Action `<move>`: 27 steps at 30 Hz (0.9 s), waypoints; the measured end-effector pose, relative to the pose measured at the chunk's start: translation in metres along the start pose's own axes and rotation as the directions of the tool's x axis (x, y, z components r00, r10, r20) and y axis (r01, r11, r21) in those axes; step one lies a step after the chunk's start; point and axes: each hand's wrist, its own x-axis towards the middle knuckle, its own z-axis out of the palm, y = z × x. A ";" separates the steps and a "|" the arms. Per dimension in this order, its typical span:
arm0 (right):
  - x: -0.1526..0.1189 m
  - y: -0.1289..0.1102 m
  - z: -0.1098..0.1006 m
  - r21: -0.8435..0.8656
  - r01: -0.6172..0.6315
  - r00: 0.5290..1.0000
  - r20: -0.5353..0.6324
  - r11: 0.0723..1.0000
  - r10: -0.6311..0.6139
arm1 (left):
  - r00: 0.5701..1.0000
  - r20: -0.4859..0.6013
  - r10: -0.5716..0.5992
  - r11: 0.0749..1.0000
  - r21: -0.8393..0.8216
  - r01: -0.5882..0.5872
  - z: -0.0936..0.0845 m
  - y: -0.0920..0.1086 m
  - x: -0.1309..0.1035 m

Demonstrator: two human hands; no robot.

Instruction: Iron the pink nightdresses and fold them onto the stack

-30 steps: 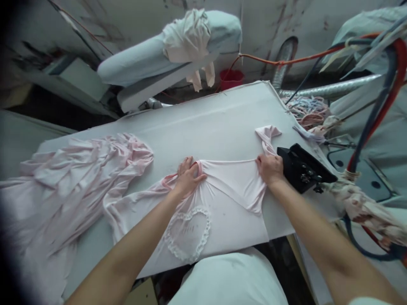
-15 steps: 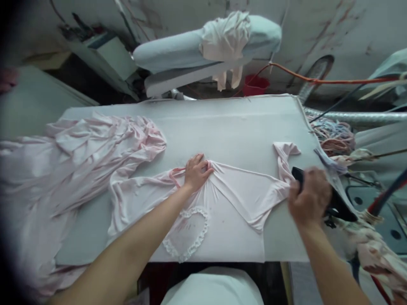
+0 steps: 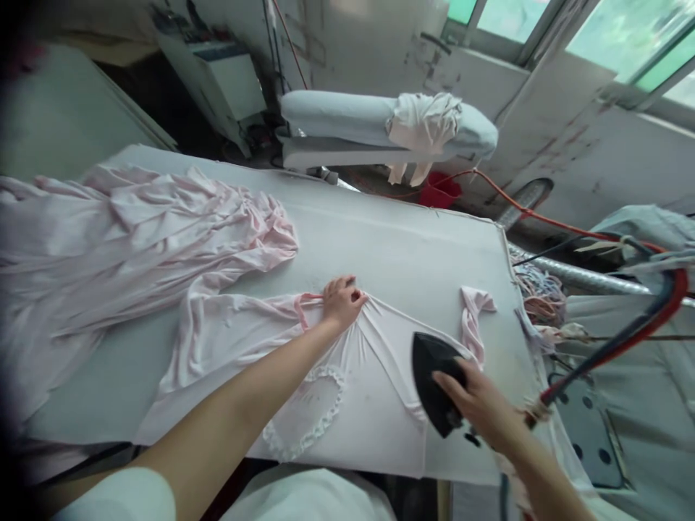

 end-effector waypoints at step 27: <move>0.154 -0.137 0.108 -0.128 -0.065 0.998 0.002 0.990 0.066 | 0.962 0.222 0.157 0.963 0.182 -0.199 -0.167 -0.161 0.006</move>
